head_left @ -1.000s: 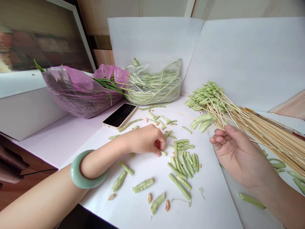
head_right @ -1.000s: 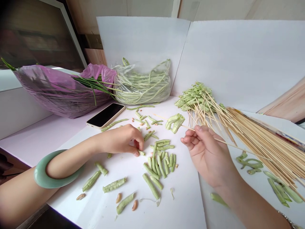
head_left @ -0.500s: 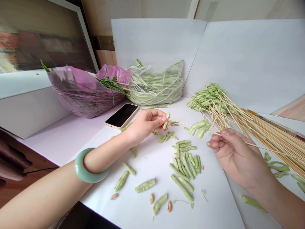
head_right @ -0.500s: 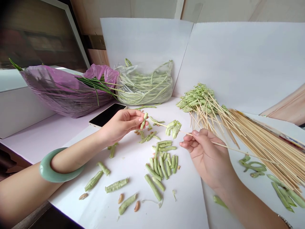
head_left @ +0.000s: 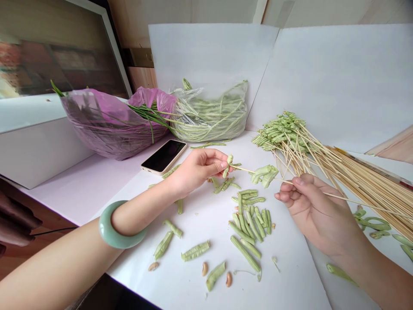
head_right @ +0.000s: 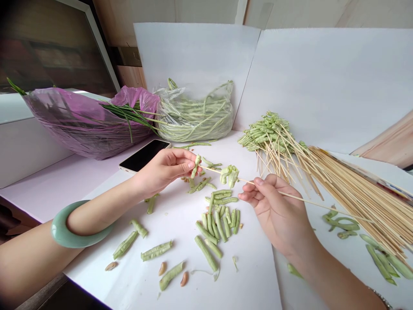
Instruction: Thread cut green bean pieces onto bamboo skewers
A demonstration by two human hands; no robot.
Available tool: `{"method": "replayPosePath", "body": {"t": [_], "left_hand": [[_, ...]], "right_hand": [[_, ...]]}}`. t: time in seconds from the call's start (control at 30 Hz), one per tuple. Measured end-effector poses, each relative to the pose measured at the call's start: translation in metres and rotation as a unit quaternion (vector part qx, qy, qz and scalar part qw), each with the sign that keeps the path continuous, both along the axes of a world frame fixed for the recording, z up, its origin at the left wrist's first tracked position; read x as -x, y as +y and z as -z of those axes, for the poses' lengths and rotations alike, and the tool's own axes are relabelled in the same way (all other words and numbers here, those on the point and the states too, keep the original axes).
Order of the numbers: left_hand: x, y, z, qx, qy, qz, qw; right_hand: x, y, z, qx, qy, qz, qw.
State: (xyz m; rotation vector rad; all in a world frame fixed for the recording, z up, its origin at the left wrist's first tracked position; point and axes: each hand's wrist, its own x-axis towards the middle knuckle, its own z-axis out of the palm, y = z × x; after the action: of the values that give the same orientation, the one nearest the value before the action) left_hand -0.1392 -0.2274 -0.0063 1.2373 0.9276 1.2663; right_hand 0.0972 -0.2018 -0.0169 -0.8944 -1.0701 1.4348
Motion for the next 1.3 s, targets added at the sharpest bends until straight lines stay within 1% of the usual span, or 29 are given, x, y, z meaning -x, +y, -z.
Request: {"method": "replayPosePath", "body": {"t": [0.2,0.37,0.67,0.83,0.93,1.03,1.13,1.3], "left_hand": [[-0.002,-0.001,0.0,0.007,0.029,-0.028,0.999],[-0.003,-0.001,0.0,0.012,0.027,-0.035,0.999],[-0.005,-0.002,0.003,0.023,0.0,0.006,1.0],[-0.007,-0.003,0.002,0.034,0.004,0.022,0.999],[-0.008,-0.004,0.002,0.028,0.01,0.045,0.999],[-0.009,-0.004,0.002,0.008,0.038,0.061,0.997],[-0.008,-0.004,0.004,-0.03,0.081,0.055,0.995],[-0.005,-0.003,0.005,-0.086,0.151,0.037,0.984]], "right_hand": [[0.001,-0.002,0.001,0.007,0.002,-0.018,1.0],[0.002,-0.004,0.001,0.011,0.004,-0.034,0.999],[0.006,-0.01,0.002,0.0,0.007,-0.053,0.999],[0.007,-0.013,0.001,-0.019,-0.009,-0.071,0.997],[0.006,-0.015,0.002,-0.02,-0.008,-0.088,0.996],[0.006,-0.016,0.004,-0.009,-0.01,-0.1,0.995],[0.007,-0.017,0.004,0.015,-0.007,-0.099,0.995],[0.01,-0.018,0.002,0.099,0.011,-0.1,0.99]]}}
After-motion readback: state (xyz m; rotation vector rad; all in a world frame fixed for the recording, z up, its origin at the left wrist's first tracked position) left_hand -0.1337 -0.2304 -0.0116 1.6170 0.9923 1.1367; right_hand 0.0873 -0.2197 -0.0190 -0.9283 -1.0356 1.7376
